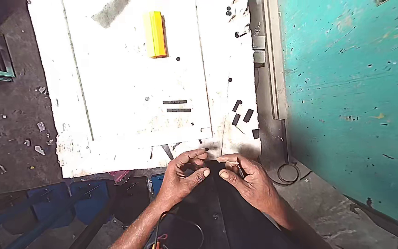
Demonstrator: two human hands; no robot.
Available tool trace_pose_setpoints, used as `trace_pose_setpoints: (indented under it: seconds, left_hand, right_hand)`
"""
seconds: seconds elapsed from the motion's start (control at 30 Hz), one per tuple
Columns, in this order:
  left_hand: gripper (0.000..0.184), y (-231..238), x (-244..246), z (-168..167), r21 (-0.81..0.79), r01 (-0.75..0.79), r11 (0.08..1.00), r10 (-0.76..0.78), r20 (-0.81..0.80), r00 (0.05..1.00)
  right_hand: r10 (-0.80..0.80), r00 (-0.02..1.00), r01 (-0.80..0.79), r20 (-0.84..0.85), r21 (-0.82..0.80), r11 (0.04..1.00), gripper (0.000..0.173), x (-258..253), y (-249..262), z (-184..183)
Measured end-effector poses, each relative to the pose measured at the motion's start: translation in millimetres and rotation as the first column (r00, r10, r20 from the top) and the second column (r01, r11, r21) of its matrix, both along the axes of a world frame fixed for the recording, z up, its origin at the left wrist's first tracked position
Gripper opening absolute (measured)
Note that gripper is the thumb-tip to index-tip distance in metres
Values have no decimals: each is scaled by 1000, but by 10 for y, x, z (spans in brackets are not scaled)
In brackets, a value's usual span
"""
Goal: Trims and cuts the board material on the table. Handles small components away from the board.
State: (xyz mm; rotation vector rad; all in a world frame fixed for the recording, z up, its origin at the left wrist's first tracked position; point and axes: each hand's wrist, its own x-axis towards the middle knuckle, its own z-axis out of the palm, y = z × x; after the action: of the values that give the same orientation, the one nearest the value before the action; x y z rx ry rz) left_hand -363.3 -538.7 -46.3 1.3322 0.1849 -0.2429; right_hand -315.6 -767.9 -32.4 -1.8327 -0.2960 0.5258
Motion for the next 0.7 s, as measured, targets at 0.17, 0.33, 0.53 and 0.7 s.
trace_pose_setpoints:
  seconds: [0.17,0.33,0.53,0.7]
  left_hand:
    - [51,-100,-1,158,95,10,995,-23,136,990]
    - [20,-247,-125,292,218,12,976,-66,243,968]
    - [14,-315,-390,325,69,-127,990,114,162,980]
    - [20,-334,-574,337,19,13,1000,-15,78,997]
  right_hand:
    - [144,989,-143,19,-40,989,36,-56,-33,99]
    - [194,977,-179,85,-159,971,37,-229,-156,152]
    - [126,985,-110,120,-130,985,33,-479,-404,92]
    - [-41,971,27,234,64,998,37,-588,-521,147]
